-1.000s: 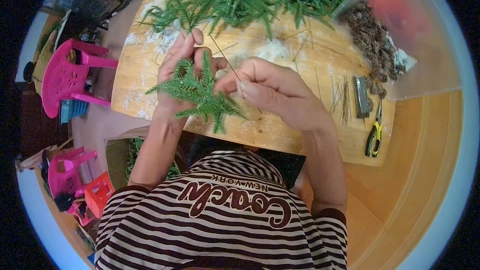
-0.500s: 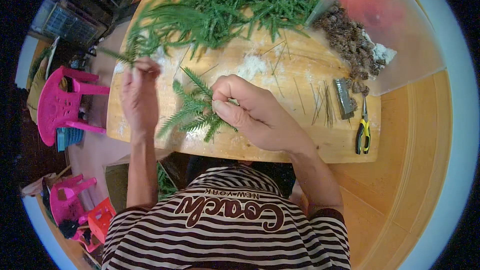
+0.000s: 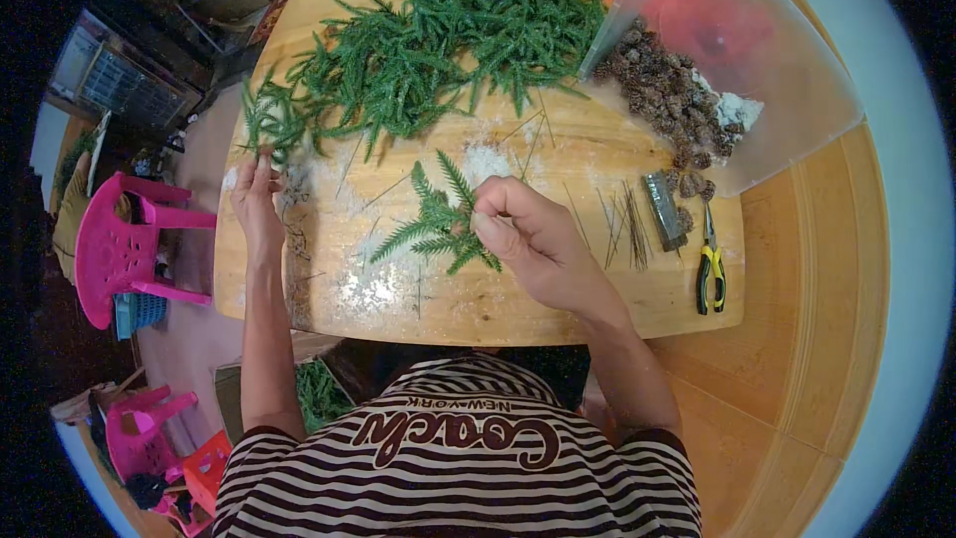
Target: Assembling decorative green branches by attaching small pine cones using wire and pliers.
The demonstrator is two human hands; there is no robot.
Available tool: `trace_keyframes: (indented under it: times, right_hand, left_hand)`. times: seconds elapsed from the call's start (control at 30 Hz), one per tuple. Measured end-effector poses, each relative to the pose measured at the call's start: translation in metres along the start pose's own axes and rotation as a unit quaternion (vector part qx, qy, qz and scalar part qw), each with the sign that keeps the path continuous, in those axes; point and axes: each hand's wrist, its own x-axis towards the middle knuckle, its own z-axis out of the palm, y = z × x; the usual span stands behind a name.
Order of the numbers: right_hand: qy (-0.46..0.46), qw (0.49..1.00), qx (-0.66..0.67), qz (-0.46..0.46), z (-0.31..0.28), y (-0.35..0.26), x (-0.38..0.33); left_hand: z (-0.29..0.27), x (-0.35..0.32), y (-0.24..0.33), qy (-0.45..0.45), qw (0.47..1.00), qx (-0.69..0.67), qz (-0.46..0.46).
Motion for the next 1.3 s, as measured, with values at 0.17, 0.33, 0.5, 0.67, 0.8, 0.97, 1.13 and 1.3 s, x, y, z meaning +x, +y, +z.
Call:
trace_keyframes:
  times: [0.17, 0.33, 0.5, 0.67, 0.8, 0.97, 1.13, 1.3]
  right_hand:
    - [0.005, 1.0, -0.015, 0.01, 0.005, 0.006, 0.005]
    - [0.0, 0.999, -0.041, 0.014, 0.01, 0.013, 0.017]
    - [0.013, 0.999, -0.041, 0.029, 0.003, 0.025, 0.031]
    - [0.025, 0.998, -0.043, 0.049, -0.006, 0.027, 0.046]
    - [0.019, 0.998, -0.051, 0.034, -0.015, 0.031, 0.054]
    - [0.01, 0.997, -0.074, 0.029, -0.03, 0.032, 0.07]
    - [0.015, 0.995, -0.094, 0.014, -0.039, 0.03, 0.084]
    - [0.007, 0.991, -0.134, 0.024, -0.056, 0.027, 0.101]
  left_hand:
    - [0.002, 0.005, -0.003, -0.012, 0.998, -0.062, -0.03]
    - [0.0, 0.017, -0.012, -0.04, 0.997, -0.064, -0.035]
    - [-0.011, 0.046, 0.009, -0.032, 0.997, -0.062, 0.038]
    - [-0.008, 0.083, 0.04, -0.022, 0.994, -0.073, 0.083]
    - [0.019, 0.119, 0.057, -0.043, 0.991, -0.081, 0.102]
    - [0.061, 0.191, 0.064, -0.093, 0.982, -0.106, 0.128]
    - [0.112, 0.263, 0.05, -0.138, 0.979, -0.124, 0.082]
    - [0.166, 0.337, 0.045, -0.174, 0.975, 0.03, 0.132]
